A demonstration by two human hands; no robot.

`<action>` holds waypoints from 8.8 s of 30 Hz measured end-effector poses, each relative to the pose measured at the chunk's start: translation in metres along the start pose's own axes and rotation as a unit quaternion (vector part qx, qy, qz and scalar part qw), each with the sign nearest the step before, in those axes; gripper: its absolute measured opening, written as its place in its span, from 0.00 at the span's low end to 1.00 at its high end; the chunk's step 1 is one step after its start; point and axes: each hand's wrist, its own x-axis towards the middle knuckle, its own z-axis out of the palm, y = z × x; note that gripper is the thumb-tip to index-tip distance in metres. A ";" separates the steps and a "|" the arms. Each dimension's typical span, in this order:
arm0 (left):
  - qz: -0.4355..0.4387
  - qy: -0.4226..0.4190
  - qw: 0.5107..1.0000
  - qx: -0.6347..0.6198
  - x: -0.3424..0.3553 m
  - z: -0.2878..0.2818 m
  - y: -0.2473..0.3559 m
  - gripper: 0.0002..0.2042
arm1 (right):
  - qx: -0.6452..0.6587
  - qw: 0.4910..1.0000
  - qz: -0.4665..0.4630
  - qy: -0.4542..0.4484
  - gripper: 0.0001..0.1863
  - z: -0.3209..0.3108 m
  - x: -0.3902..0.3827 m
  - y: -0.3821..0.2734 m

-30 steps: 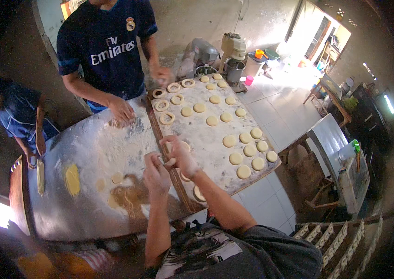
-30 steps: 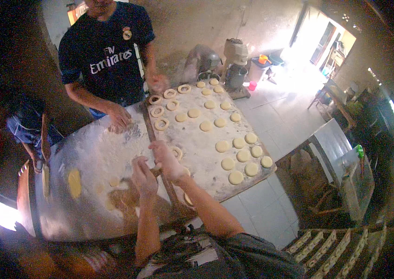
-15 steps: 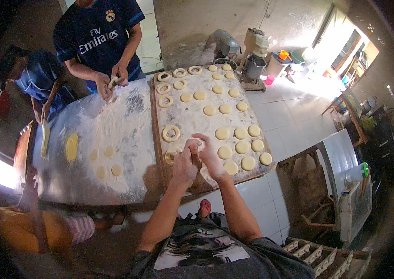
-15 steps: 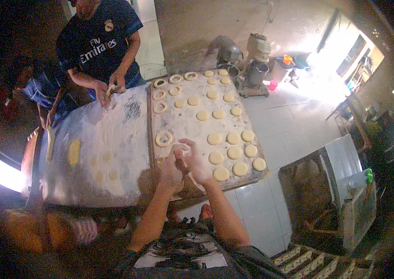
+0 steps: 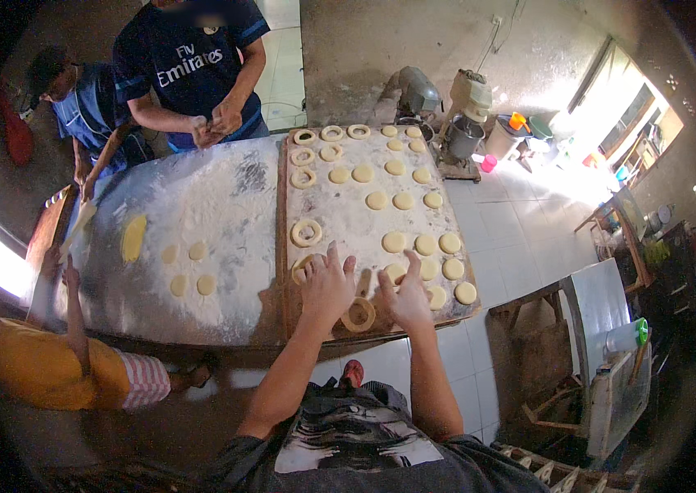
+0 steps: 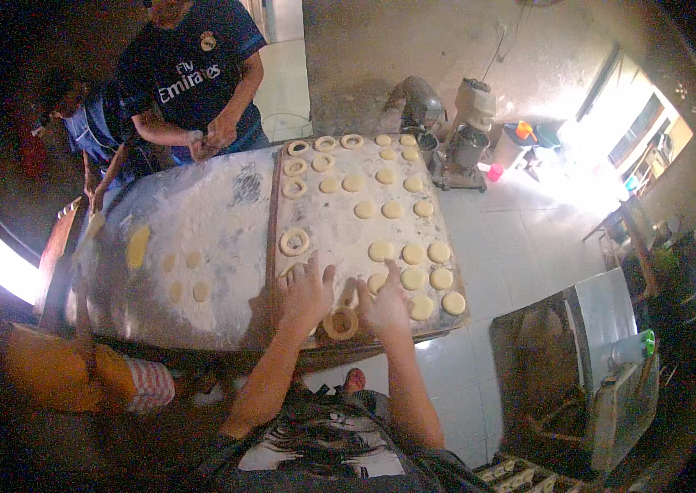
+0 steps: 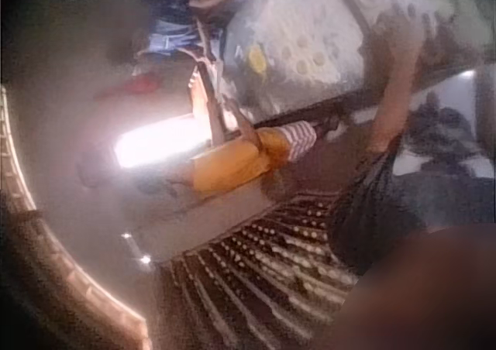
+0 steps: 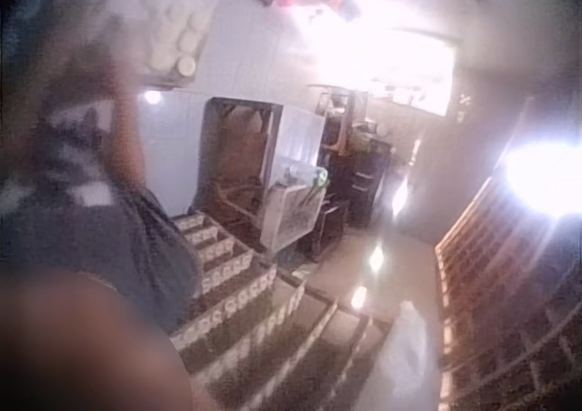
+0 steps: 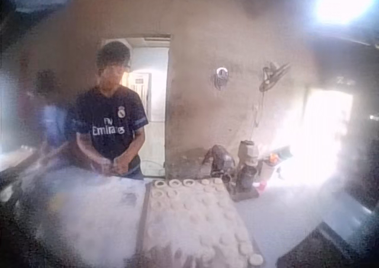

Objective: The person shapes small dough pieces into ring shapes by hand and places them on a wooden board. They then carry the board to a multi-tiered wooden rack and place it among other boards of shaped dough.

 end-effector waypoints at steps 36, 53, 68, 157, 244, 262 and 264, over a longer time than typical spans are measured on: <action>-0.118 0.125 0.938 -0.302 0.066 -0.113 -0.362 0.14 | 0.199 0.878 -0.181 -0.395 0.13 0.335 0.123 -0.246; 0.037 0.168 0.597 -0.784 0.077 -0.139 -0.263 0.21 | 0.626 0.657 -0.085 -0.411 0.27 0.262 0.079 -0.234; 0.112 0.187 0.872 -0.438 0.051 -0.046 -0.150 0.04 | 0.478 0.862 -0.124 -0.109 0.29 0.133 0.037 -0.166; 0.129 0.049 0.843 -0.521 -0.012 -0.042 -0.099 0.12 | 0.354 0.935 -0.013 0.011 0.19 0.064 -0.018 -0.149; 0.018 -0.123 0.976 -0.179 0.014 -0.086 -0.237 0.13 | 0.106 0.932 -0.226 -0.262 0.25 0.143 0.094 -0.134; -0.121 0.071 0.936 -0.323 0.077 -0.116 -0.355 0.11 | 0.223 0.863 -0.143 -0.430 0.15 0.321 0.116 -0.249; -0.139 0.023 0.848 -0.511 0.074 -0.134 -0.343 0.11 | 0.288 0.846 -0.132 -0.428 0.18 0.297 0.101 -0.266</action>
